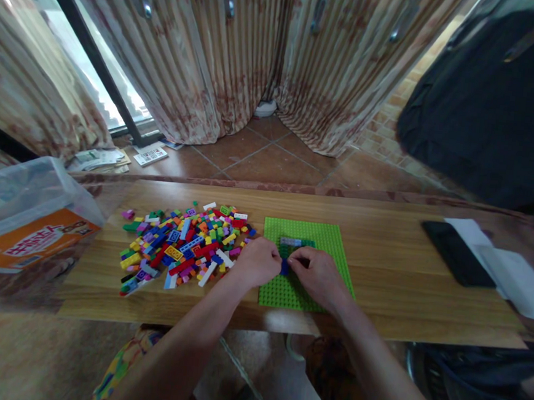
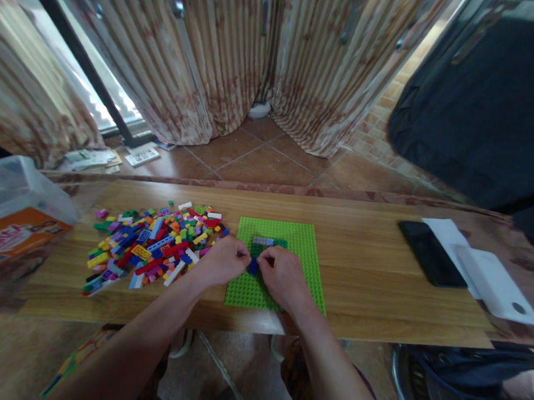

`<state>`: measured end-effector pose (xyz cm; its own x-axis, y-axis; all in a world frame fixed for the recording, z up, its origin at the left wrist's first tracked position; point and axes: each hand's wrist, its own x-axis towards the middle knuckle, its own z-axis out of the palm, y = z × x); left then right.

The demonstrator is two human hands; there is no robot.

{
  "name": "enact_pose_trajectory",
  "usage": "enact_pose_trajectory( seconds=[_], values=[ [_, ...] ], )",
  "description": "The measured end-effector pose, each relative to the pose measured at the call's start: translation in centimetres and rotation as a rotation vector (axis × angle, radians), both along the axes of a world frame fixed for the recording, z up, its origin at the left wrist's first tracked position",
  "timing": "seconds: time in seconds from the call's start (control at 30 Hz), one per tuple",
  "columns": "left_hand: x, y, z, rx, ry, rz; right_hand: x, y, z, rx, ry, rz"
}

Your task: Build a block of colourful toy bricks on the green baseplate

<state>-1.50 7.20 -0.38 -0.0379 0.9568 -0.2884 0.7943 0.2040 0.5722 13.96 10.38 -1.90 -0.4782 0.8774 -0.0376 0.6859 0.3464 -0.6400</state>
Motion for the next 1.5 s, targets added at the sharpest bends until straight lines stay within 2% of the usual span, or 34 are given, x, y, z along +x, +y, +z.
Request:
enact_pose_trajectory(
  seconds=[0.43, 0.6, 0.77, 1.07, 1.5],
  values=[
    [0.2, 0.2, -0.2, -0.002, 0.033, 0.026, -0.4, 0.1, -0.2, -0.029, -0.009, -0.03],
    [0.0, -0.1, -0.1, 0.008, -0.031, 0.023, 0.0, 0.2, -0.1, -0.029, 0.004, -0.004],
    [-0.9, -0.5, 0.3, -0.028, -0.104, -0.046, 1.1, 0.6, 0.5, -0.079, 0.066, 0.05],
    [-1.4, -1.5, 1.3, -0.064, -0.086, -0.103, 1.4, 0.1, 1.2, -0.124, -0.097, 0.099],
    [-0.4, -1.5, 0.2, -0.011, -0.106, -0.109, 1.2, 0.0, 1.6, -0.141, -0.162, 0.123]
  ],
)
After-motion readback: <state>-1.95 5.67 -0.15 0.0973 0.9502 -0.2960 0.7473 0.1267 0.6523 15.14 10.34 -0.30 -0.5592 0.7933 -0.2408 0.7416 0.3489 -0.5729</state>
